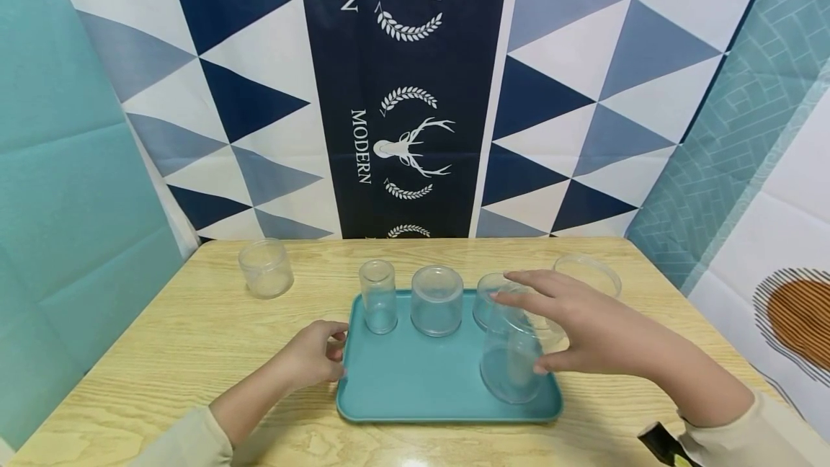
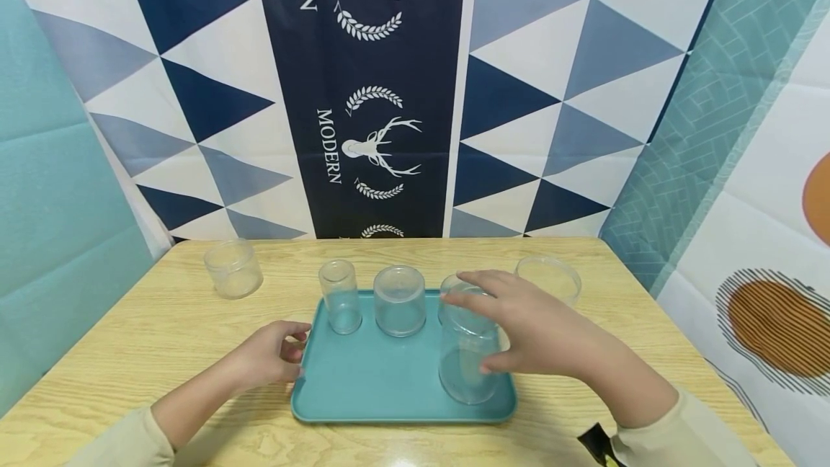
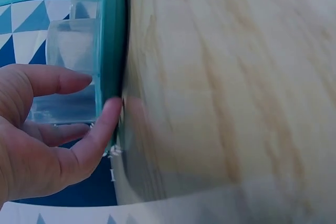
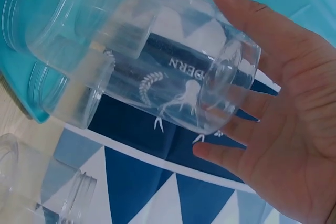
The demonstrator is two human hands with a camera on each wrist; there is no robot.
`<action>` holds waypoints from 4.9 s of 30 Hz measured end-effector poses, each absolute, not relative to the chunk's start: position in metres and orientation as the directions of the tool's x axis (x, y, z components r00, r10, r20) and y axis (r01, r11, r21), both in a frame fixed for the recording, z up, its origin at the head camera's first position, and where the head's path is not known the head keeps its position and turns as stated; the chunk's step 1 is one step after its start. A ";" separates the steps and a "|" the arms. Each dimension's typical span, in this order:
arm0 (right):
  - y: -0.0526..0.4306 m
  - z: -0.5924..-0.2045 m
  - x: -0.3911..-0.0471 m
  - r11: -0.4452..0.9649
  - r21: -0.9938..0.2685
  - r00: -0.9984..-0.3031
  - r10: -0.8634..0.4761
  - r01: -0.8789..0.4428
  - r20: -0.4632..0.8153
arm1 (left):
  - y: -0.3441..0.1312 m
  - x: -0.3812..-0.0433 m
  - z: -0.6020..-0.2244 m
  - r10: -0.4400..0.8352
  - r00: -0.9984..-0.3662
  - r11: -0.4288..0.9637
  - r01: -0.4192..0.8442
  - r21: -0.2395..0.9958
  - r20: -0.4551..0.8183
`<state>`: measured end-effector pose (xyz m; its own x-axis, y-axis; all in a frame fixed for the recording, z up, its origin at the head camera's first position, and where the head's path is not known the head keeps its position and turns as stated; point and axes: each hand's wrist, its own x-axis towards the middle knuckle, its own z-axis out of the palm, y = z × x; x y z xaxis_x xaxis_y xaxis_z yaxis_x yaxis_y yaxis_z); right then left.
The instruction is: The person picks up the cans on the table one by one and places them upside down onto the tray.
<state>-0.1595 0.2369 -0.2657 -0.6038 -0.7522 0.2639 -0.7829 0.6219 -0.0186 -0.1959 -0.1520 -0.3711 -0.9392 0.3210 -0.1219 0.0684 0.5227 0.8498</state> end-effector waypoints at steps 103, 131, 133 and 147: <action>0.326 -0.294 -0.250 0.884 -0.202 -0.905 -0.425 -0.421 0.027 | 0.006 -0.258 -0.301 0.497 -0.766 0.277 0.585 0.762 0.407; 0.318 -0.255 -0.230 0.859 -0.053 -0.825 -0.469 -0.509 0.315 | 0.026 -0.264 -0.282 0.511 -0.749 0.233 0.592 0.771 0.421; 0.316 -0.252 -0.228 0.857 -0.045 -0.817 -0.472 -0.513 0.331 | 0.027 -0.264 -0.279 0.507 -0.747 0.224 0.597 0.771 0.431; 0.296 -0.238 -0.222 0.759 0.131 -0.614 -0.605 -0.638 0.507 | 0.024 -0.268 -0.274 0.454 -0.778 0.176 0.557 0.812 0.435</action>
